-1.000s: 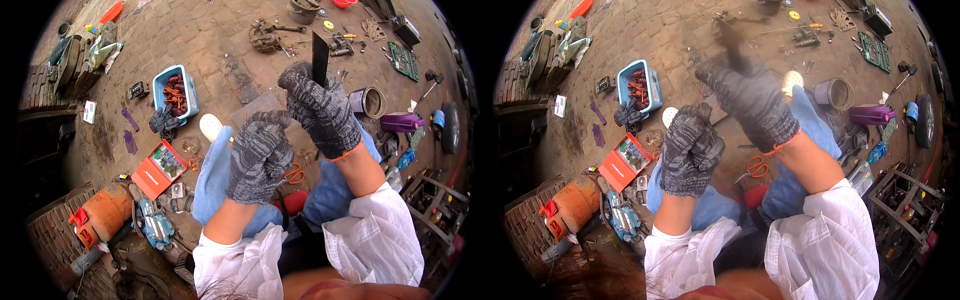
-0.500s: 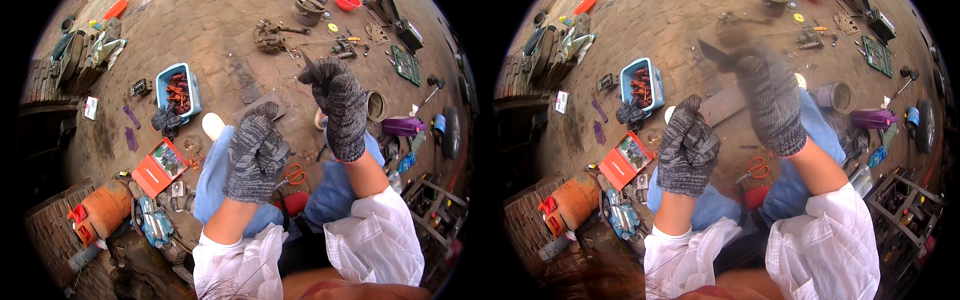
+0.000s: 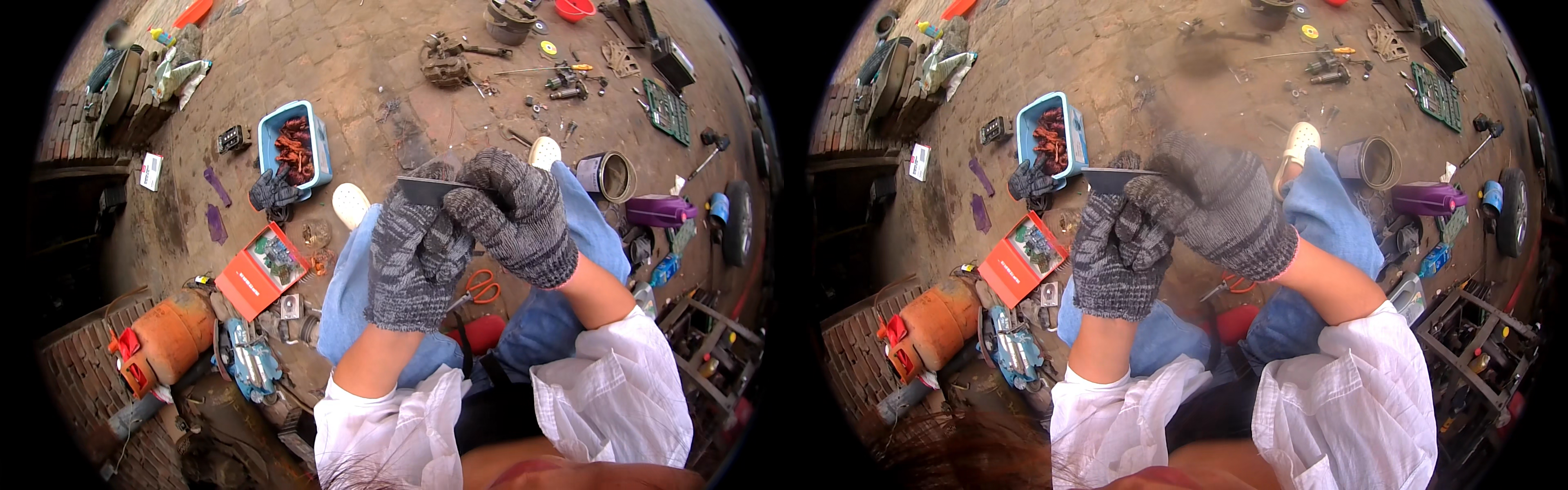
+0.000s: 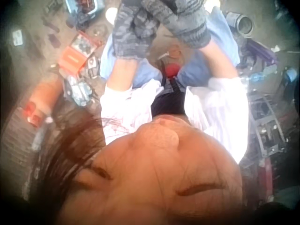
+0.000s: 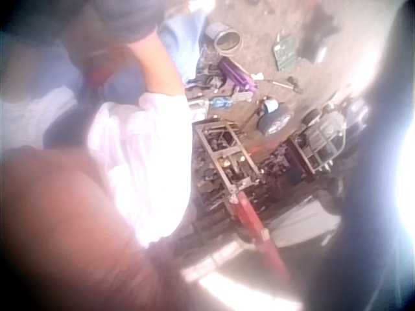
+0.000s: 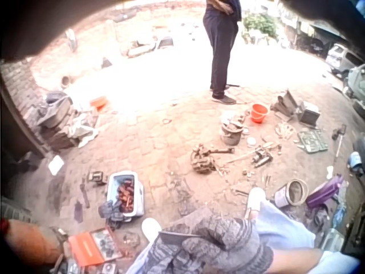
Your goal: The person sits on the ground and repeatedly rubs a small metal piece against a flat sharpening stone. They rotate the metal piece to work different edges and occasionally pause to inspect the surface.
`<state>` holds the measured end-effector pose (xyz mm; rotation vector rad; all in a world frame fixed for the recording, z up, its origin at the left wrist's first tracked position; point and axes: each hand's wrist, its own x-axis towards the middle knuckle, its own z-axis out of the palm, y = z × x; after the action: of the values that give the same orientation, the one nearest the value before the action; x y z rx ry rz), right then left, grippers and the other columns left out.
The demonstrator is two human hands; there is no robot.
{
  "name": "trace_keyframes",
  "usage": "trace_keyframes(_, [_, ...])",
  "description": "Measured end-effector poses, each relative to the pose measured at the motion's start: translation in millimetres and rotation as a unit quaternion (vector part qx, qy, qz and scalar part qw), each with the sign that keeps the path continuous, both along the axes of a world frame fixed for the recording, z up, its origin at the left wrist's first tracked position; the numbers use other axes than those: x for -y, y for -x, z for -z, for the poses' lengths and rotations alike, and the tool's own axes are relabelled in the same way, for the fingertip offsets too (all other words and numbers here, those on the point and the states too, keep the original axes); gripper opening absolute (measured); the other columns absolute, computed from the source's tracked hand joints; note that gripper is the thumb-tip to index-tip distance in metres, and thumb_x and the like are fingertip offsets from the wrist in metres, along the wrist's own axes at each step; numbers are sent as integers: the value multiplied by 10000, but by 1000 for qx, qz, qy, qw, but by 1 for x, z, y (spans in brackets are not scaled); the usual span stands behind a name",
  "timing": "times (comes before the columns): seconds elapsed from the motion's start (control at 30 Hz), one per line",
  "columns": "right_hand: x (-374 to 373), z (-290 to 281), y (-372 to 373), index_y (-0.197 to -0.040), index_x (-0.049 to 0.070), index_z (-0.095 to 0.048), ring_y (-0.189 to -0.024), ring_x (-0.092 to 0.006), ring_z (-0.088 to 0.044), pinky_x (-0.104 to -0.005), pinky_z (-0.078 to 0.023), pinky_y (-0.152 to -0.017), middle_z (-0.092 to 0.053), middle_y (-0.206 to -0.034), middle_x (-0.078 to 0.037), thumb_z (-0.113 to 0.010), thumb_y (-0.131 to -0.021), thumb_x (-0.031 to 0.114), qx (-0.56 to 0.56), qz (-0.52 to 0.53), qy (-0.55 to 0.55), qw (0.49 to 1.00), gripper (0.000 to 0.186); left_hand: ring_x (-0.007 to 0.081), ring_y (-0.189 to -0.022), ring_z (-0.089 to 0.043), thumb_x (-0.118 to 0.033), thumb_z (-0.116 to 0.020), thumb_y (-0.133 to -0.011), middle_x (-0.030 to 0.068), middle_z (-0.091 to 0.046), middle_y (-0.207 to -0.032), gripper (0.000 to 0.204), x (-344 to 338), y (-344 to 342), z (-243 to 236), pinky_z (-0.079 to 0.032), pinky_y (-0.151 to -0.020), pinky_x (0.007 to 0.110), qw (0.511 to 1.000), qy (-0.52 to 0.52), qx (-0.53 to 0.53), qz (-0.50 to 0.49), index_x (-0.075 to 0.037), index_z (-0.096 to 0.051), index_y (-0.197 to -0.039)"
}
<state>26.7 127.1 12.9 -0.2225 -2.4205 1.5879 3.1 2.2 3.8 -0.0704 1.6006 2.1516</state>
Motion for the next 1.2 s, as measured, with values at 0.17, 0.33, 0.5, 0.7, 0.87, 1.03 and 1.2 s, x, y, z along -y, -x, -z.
trace_keyframes(0.17, [-1, -4, -1, -833, 2, -585, -647, -262, -576, -307, -446, -573, -585, -721, -144, -637, -709, 255, 45, -16, 29, 998, 287, 72, -434, -384, -195, -517, -804, -26, -466, -599, 164, 0, -1, -4, -295, -362, 187, 998, -42, 55, -5, -75, -509, -915])
trace_keyframes(0.33, [-1, -5, 1, -761, -4, -552, -550, -95, -493, -228, -405, -507, -522, -629, -39, -595, -754, 130, 1, -33, 19, 999, 141, 79, -480, -430, -187, -517, -801, -10, -510, -668, 200, -2, 0, -5, -320, -371, 187, 977, -157, 142, -16, -70, -500, -962])
trace_keyframes(0.5, [0, -1, 1, -761, -7, -550, -547, -95, -489, -227, -407, -508, -528, -624, -39, -599, -753, 138, 17, -45, 75, 996, 153, 126, -644, -535, -176, -515, -795, 28, -564, -794, 235, 3, -1, -5, -400, -448, 205, 954, -227, 193, -12, -63, -495, -1000])
trace_keyframes(0.7, [2, -2, 0, -795, -8, -563, -539, -94, -491, -227, -407, -505, -532, -611, -36, -604, -747, 127, -11, -37, 53, 998, 149, 162, -712, -562, -181, -521, -787, 46, -571, -833, 247, 3, -7, 4, -439, -506, 227, 993, -101, 65, -15, -56, -493, -998])
trace_keyframes(0.87, [4, -1, 0, -813, -10, -570, -595, -105, -510, -239, -417, -547, -543, -664, -54, -601, -744, 105, -6, -29, 23, 999, 137, 140, -645, -516, -184, -494, -811, 25, -534, -749, 203, 2, -1, -7, -418, -490, 217, 913, -318, 255, -15, -48, -504, -960])
trace_keyframes(1.03, [10, -3, -1, -823, -16, -565, -643, -109, -514, -241, -418, -584, -546, -699, -59, -582, -751, 74, 7, -21, 121, 992, 117, 91, -549, -429, -199, -477, -826, -7, -464, -662, 202, -4, -7, -2, -354, -437, 202, 987, -134, 87, -30, -59, -498, -971])
trace_keyframes(1.2, [12, -4, 0, -814, -17, -551, -645, -101, -503, -233, -413, -587, -538, -698, -44, -567, -761, 58, -13, -13, 109, 994, 93, 89, -601, -454, -130, -486, -811, 4, -474, -713, 248, 3, -9, 7, -373, -490, 202, 997, 32, -37, 58, -46, -465, -1044])
